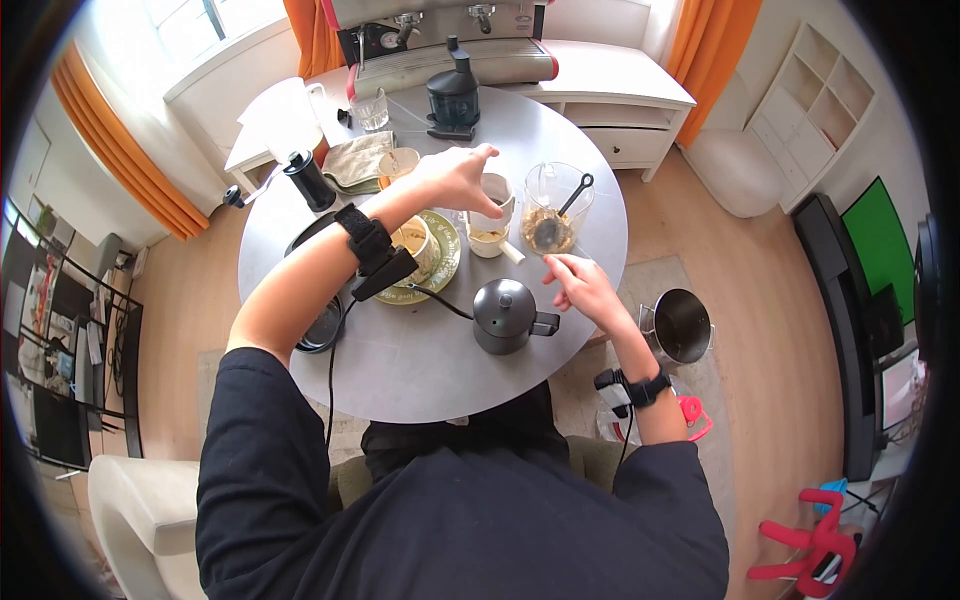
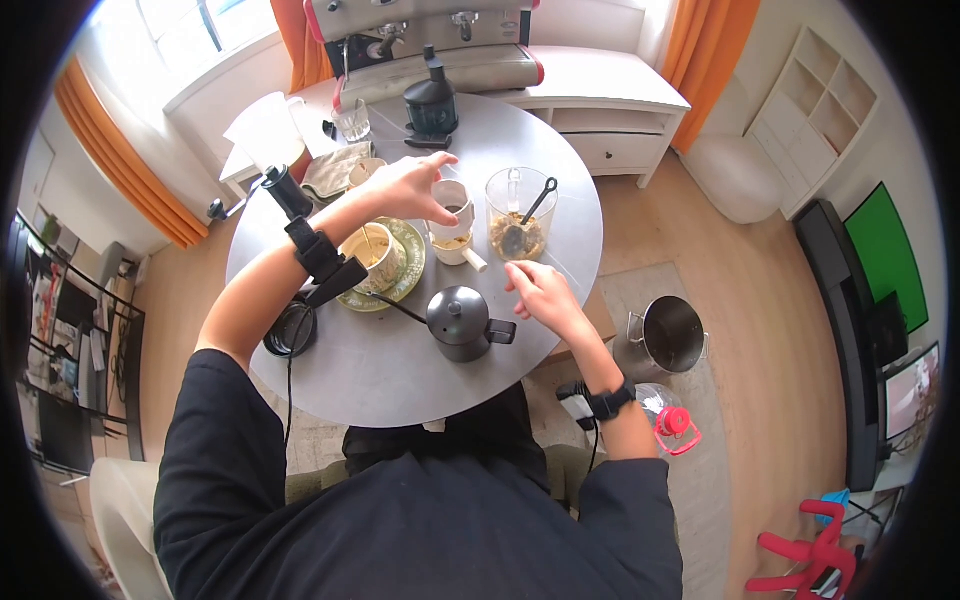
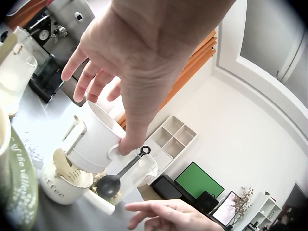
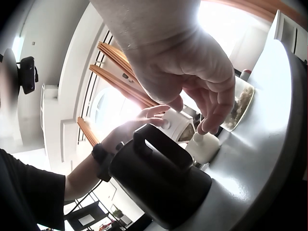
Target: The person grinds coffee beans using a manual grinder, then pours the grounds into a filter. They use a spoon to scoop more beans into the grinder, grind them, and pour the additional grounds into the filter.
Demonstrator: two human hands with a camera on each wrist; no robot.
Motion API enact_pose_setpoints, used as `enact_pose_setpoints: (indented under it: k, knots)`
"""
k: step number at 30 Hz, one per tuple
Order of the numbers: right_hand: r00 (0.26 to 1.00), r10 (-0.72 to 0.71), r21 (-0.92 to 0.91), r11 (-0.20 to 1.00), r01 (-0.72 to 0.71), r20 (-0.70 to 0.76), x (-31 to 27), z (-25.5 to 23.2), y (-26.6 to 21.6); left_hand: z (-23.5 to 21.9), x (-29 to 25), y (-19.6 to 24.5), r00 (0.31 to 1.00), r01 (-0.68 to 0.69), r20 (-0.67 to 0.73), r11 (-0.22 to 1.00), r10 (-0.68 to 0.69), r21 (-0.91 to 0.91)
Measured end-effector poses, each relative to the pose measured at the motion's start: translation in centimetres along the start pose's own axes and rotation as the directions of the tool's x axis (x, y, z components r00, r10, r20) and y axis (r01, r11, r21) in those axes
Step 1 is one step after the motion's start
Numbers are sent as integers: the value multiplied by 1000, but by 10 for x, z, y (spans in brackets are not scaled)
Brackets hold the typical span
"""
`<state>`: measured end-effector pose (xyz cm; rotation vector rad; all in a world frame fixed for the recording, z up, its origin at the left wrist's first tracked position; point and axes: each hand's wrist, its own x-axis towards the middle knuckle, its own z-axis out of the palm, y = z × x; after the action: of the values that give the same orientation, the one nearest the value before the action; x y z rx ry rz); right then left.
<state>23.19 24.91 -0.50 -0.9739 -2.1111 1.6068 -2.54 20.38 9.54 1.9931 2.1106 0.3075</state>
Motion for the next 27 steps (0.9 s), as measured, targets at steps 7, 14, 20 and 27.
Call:
enact_pose_setpoints:
  k: [7, 14, 20, 27]
  knots:
    - [970, 158, 74, 982, -174, 184, 49, 22, -2, 4, 1, 1, 1000, 9, 27, 1000, -9, 1]
    - [910, 286, 205, 912, -354, 301, 59, 25, -9, 9, 0, -2, 998, 19, 65, 1000, -18, -16]
    - [890, 294, 199, 904, -377, 349, 63, 24, -13, 12, -7, -4, 1000, -15, 22, 999, 15, 32]
    - [939, 202, 120, 963, -242, 277, 77, 26, -67, -43, -17, -17, 995, 13, -97, 1000, -13, 1]
